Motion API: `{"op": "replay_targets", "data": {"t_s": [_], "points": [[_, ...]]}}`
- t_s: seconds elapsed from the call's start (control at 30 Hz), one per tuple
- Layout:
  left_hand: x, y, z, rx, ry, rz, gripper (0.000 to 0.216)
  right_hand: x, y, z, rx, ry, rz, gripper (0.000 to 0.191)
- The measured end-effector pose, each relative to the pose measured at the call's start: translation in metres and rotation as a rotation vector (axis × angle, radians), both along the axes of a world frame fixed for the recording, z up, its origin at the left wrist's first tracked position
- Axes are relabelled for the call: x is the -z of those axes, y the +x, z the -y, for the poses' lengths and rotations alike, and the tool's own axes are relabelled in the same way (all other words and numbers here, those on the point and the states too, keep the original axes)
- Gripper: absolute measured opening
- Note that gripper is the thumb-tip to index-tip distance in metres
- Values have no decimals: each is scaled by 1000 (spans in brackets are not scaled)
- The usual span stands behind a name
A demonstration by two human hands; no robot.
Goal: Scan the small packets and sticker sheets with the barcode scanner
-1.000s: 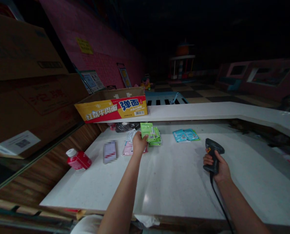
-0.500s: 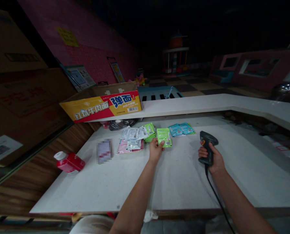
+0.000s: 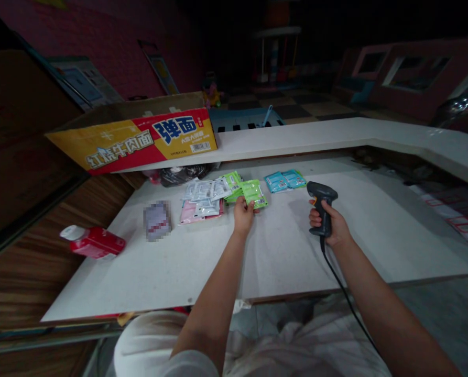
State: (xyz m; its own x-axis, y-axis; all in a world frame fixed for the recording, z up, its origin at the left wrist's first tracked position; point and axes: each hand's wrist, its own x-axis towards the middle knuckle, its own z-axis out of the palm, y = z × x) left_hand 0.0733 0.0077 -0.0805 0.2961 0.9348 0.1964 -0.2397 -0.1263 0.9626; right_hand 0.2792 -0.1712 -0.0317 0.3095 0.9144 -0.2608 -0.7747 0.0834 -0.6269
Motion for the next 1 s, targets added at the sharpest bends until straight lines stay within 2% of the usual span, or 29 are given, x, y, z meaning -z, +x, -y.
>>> {"op": "replay_targets", "data": {"t_s": [0.23, 0.43, 0.63, 0.9, 1.0], "points": [[-4, -1, 3, 12, -11, 3, 47, -23, -23, 7, -172, -177, 341, 43], [-7, -2, 7, -17, -17, -32, 43, -45, -48, 22, -245, -188, 581, 51], [-9, -4, 7, -42, -10, -46, 39, -49, -61, 36, -232, -242, 645, 48], [-12, -7, 9, -94, 29, -137, 25, -49, -64, 45, -165, -226, 628, 43], [-13, -7, 9, -87, 37, -115, 29, -50, -63, 47, -184, -217, 602, 41]]}}
